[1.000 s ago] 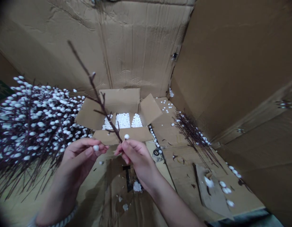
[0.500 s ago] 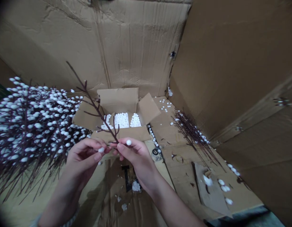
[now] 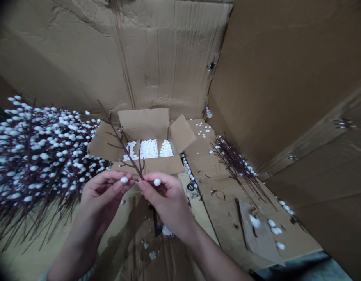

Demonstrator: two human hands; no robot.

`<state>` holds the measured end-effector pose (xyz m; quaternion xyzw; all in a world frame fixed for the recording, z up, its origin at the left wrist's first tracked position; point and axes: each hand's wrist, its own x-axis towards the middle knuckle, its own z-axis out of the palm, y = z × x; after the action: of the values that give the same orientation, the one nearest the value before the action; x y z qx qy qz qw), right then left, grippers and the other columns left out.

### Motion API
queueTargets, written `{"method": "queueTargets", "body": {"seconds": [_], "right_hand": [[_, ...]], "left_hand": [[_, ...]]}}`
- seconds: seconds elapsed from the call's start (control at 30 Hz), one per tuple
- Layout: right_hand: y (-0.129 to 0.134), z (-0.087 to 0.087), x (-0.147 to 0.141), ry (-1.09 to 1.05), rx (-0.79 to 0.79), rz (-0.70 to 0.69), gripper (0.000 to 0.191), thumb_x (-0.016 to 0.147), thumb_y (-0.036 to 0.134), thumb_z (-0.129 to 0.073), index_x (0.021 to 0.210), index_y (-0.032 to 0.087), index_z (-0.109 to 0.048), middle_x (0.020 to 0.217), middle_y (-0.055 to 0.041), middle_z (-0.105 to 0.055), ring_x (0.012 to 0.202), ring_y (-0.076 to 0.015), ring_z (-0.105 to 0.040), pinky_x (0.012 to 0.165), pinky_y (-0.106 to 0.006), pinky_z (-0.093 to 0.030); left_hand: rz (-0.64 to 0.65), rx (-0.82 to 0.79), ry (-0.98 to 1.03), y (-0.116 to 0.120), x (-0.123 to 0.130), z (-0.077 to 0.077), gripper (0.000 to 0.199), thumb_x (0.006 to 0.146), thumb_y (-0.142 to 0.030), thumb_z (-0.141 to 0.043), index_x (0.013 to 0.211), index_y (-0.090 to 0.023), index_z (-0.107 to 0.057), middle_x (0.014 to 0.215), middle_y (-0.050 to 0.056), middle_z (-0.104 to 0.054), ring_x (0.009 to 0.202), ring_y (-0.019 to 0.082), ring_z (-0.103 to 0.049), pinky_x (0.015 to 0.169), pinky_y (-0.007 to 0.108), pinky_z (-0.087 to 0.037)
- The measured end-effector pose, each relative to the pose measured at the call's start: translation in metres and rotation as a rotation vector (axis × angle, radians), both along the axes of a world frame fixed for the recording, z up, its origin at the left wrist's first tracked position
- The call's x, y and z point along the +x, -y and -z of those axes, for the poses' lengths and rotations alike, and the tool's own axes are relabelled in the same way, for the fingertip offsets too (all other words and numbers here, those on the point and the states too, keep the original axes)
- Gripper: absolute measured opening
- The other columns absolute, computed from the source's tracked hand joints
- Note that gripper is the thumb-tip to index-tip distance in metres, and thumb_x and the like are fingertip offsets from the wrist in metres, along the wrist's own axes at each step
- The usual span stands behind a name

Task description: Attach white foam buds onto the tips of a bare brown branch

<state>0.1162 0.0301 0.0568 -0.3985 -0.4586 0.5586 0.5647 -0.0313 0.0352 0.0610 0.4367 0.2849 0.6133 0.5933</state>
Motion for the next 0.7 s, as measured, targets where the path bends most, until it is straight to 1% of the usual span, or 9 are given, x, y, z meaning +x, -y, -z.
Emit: {"method": "queueTargets", "body": {"seconds": [0.1,0.17,0.2,0.4,0.53,0.7], "right_hand": [[0.0015,-0.0017,0.001,0.162,0.159,0.019,0.007,0.076,0.027,-0.068,0.076,0.021,-0.07,0.07,0.0009,-0.065,0.059,-0.0105,-0.055,0.055,-0.024,-0.044],[0.0022,-0.0035,0.0014,0.262,0.262,0.031,0.007,0.08,0.026,-0.064,0.077,0.021,-0.069,0.07,0.0003,-0.065,0.06,-0.0115,-0.055,0.056,-0.026,-0.044],[0.0024,-0.0045,0.0015,0.288,0.288,0.038,0.008,0.08,0.025,-0.063,0.077,0.021,-0.069,0.069,0.0003,-0.064,0.06,-0.0118,-0.055,0.055,-0.026,-0.043],[0.0031,-0.0067,0.0012,0.367,0.325,0.077,0.008,0.08,0.023,-0.062,0.073,0.02,-0.067,0.067,-0.0001,-0.064,0.057,-0.0127,-0.054,0.053,-0.027,-0.041],[0.0033,-0.0062,0.0015,0.405,0.342,0.082,0.008,0.079,0.021,-0.062,0.072,0.02,-0.066,0.065,0.0003,-0.064,0.057,-0.0124,-0.054,0.052,-0.026,-0.04],[0.0027,-0.006,0.003,0.457,0.421,0.1,0.008,0.078,0.019,-0.062,0.072,0.021,-0.067,0.064,0.0008,-0.064,0.056,-0.0123,-0.053,0.052,-0.026,-0.041]], "left_hand": [[-0.003,-0.009,-0.006,-0.0002,0.0006,0.0007,0.011,0.071,-0.019,-0.077,0.08,-0.023,-0.075,0.081,-0.001,-0.076,0.077,0.007,-0.071,0.076,0.01,-0.054],[-0.001,-0.015,-0.011,0.0001,0.0011,0.0004,0.011,0.07,-0.018,-0.077,0.08,-0.023,-0.075,0.081,-0.001,-0.076,0.077,0.008,-0.071,0.076,0.011,-0.054],[0.0,-0.018,-0.012,0.0004,0.0013,0.0001,0.011,0.07,-0.018,-0.077,0.08,-0.023,-0.075,0.081,0.0,-0.076,0.078,0.009,-0.071,0.076,0.011,-0.055],[0.015,-0.028,-0.016,0.0016,0.0016,-0.0017,0.01,0.069,-0.018,-0.077,0.078,-0.022,-0.075,0.08,0.003,-0.076,0.077,0.012,-0.072,0.074,0.015,-0.057],[0.02,-0.025,-0.014,0.0014,0.002,-0.0011,0.01,0.069,-0.019,-0.077,0.078,-0.023,-0.075,0.08,0.003,-0.076,0.076,0.011,-0.072,0.073,0.014,-0.057],[0.012,-0.027,-0.018,0.0014,0.0025,0.0,0.01,0.068,-0.019,-0.078,0.077,-0.022,-0.076,0.079,0.003,-0.076,0.075,0.012,-0.072,0.072,0.015,-0.057]]}}
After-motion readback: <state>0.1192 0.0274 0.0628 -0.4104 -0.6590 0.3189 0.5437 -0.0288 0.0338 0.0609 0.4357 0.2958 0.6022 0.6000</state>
